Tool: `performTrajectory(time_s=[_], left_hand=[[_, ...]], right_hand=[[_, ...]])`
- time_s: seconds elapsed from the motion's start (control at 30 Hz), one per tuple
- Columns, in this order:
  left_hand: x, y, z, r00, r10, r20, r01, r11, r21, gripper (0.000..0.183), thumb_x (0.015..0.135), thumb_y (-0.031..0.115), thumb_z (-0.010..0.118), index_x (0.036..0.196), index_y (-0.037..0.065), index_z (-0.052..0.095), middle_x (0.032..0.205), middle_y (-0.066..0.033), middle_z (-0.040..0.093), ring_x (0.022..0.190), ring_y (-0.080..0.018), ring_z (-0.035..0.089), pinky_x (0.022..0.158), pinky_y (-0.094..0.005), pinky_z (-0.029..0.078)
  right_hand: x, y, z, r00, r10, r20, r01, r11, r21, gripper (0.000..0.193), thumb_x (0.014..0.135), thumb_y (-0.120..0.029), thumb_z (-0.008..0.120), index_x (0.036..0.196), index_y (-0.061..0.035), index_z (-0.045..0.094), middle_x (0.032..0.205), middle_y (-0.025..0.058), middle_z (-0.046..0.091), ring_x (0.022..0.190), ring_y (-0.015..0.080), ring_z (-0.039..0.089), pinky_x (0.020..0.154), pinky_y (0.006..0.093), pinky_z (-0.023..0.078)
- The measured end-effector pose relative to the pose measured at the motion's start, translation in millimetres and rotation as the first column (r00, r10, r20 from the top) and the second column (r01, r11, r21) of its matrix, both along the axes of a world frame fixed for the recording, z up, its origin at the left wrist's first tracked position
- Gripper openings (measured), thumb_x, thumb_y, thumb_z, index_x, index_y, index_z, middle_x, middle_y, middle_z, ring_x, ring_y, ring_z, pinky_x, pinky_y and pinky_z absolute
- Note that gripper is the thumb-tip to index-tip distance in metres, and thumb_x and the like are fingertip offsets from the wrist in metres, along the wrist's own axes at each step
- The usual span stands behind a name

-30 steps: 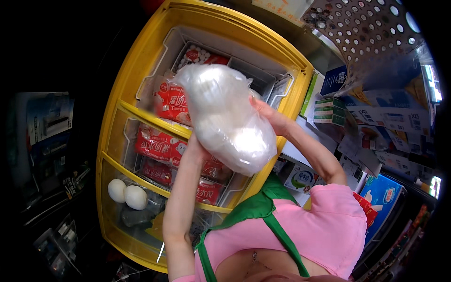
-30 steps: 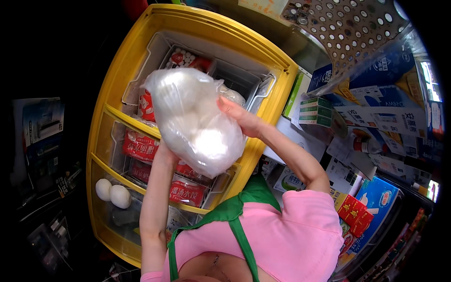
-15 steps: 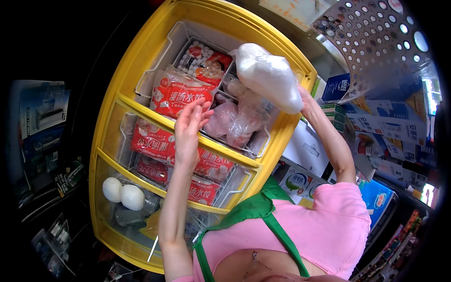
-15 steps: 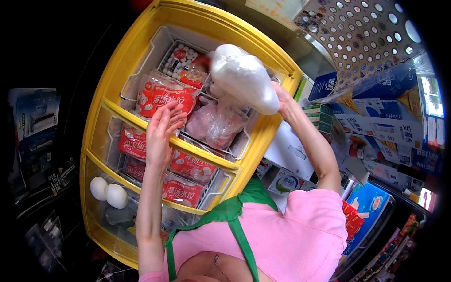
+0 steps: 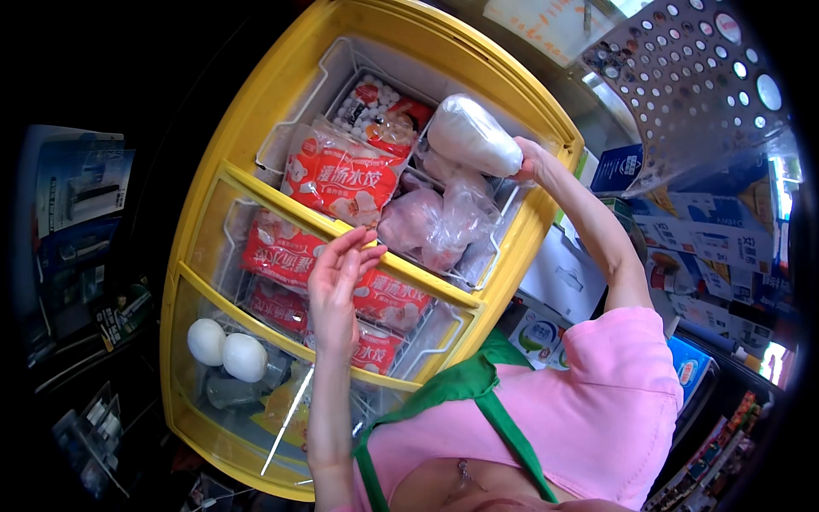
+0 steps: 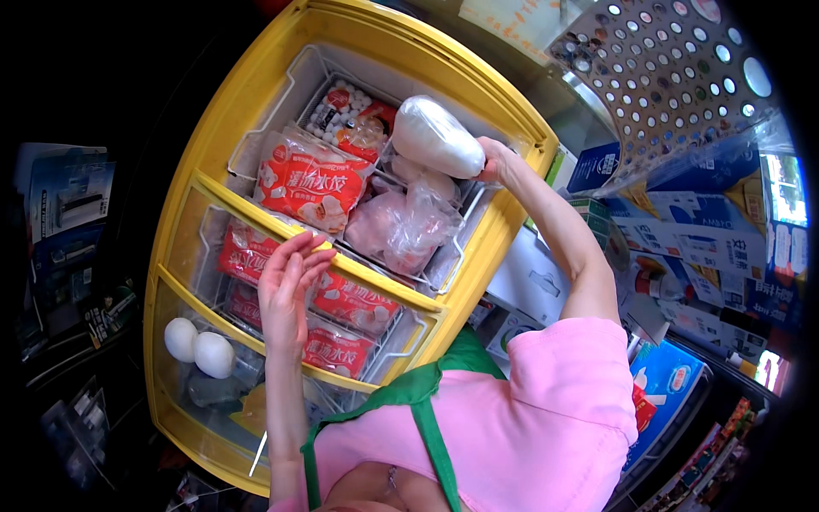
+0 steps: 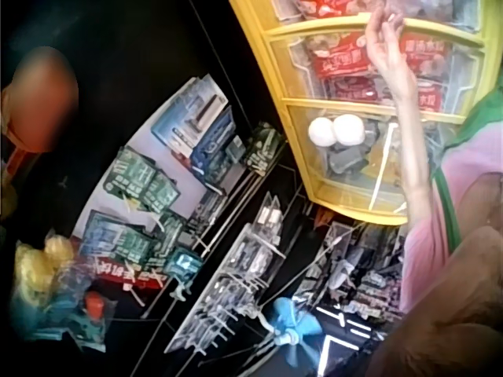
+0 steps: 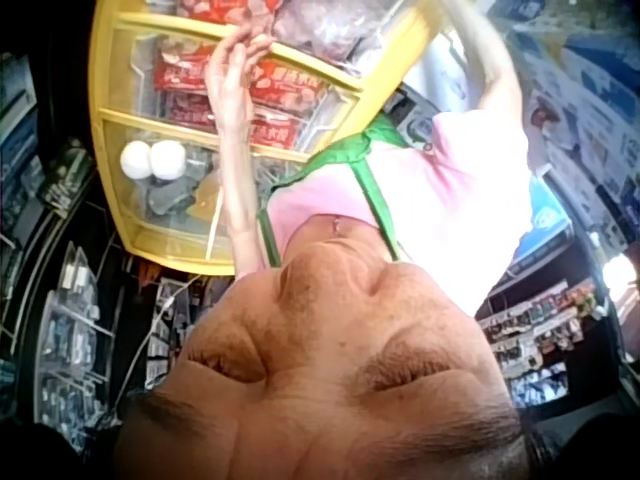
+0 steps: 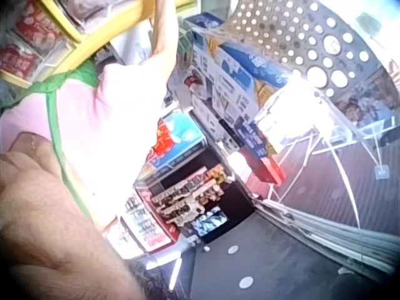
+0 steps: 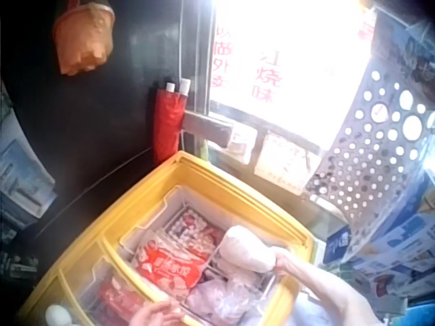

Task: The person reaches into a freezer, selects a bag of frozen buns, and then puts them into another plastic bag at the counter.

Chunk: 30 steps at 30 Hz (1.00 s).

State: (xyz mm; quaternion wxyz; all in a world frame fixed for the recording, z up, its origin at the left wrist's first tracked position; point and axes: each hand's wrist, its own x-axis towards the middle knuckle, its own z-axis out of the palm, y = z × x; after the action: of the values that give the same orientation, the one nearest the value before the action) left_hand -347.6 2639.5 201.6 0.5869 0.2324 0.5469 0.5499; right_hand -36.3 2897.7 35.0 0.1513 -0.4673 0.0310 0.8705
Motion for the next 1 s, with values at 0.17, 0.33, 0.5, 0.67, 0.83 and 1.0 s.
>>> performTrajectory(time_s=[0.17, 0.33, 0.5, 0.67, 0.83, 1.0], left_hand=[[-8, -23, 0, 0.997, 0.068, 0.047, -0.068, 0.998, 0.007, 0.035, 0.100, 0.016, 0.046, 0.127, -0.004, 0.048, 0.122, -0.0196, 0.058, 0.108, -0.0267, 0.061, 0.095, -0.0357, 0.048], [-14, -39, -6, 0.992, 0.095, 0.087, -0.095, 0.995, -0.006, 0.037, 0.099, 0.016, 0.048, 0.128, -0.005, 0.047, 0.123, -0.0215, 0.057, 0.109, -0.0300, 0.060, 0.097, -0.0394, 0.047], [-16, -43, -10, 0.985, 0.132, 0.112, -0.133, 0.991, -0.003, 0.036, 0.099, 0.015, 0.046, 0.128, -0.006, 0.046, 0.123, -0.0221, 0.056, 0.110, -0.0308, 0.060, 0.098, -0.0402, 0.046], [-19, -45, -14, 0.986, 0.125, 0.113, -0.125, 0.992, -0.001, 0.036, 0.099, 0.015, 0.046, 0.128, -0.006, 0.046, 0.123, -0.0226, 0.056, 0.110, -0.0306, 0.060, 0.099, -0.0398, 0.046], [-17, -67, -11, 0.983, 0.173, 0.069, -0.171, 0.985, -0.024, 0.035, 0.099, 0.014, 0.045, 0.128, -0.007, 0.046, 0.124, -0.0227, 0.056, 0.109, -0.0297, 0.060, 0.098, -0.0388, 0.047], [-6, -83, -4, 0.983, 0.161, 0.084, -0.159, 0.987, -0.026, 0.034, 0.098, 0.013, 0.048, 0.126, -0.007, 0.047, 0.122, -0.0223, 0.057, 0.109, -0.0289, 0.061, 0.097, -0.0377, 0.047]], right_hand=[[23, 28, -60, 0.993, 0.114, 0.026, -0.114, 0.994, -0.005, 0.029, 0.095, -0.019, 0.049, 0.115, -0.0020, 0.061, 0.108, 0.0156, 0.067, 0.100, 0.0286, 0.066, 0.080, 0.0474, 0.057], [31, 37, -98, 0.982, 0.191, 0.015, -0.190, 0.982, -0.013, 0.030, 0.091, -0.029, 0.057, 0.110, -0.0064, 0.064, 0.105, 0.0164, 0.066, 0.094, 0.0297, 0.067, 0.074, 0.0473, 0.059], [16, 34, -111, 0.827, 0.348, 0.442, -0.423, 0.903, 0.080, 0.035, 0.088, -0.037, 0.059, 0.105, -0.0061, 0.065, 0.098, 0.0154, 0.067, 0.087, 0.0335, 0.066, 0.069, 0.0463, 0.060], [7, 23, -101, 0.388, 0.279, 0.878, -0.572, 0.820, -0.008, 0.039, 0.086, -0.037, 0.059, 0.109, -0.0051, 0.064, 0.112, 0.0194, 0.063, 0.097, 0.0384, 0.064, 0.073, 0.0598, 0.054], [-12, -10, -39, -0.077, -0.219, 0.973, -0.996, -0.018, -0.083, 0.037, 0.084, -0.037, 0.062, 0.090, 0.0000, 0.066, 0.091, 0.0239, 0.066, 0.092, 0.0412, 0.063, 0.078, 0.0472, 0.051], [0, 2, -98, -0.201, -0.121, 0.972, -0.976, -0.057, -0.209, 0.032, 0.077, -0.028, 0.069, 0.090, 0.0017, 0.070, 0.097, 0.0237, 0.067, 0.095, 0.0399, 0.064, 0.083, 0.0470, 0.052]])
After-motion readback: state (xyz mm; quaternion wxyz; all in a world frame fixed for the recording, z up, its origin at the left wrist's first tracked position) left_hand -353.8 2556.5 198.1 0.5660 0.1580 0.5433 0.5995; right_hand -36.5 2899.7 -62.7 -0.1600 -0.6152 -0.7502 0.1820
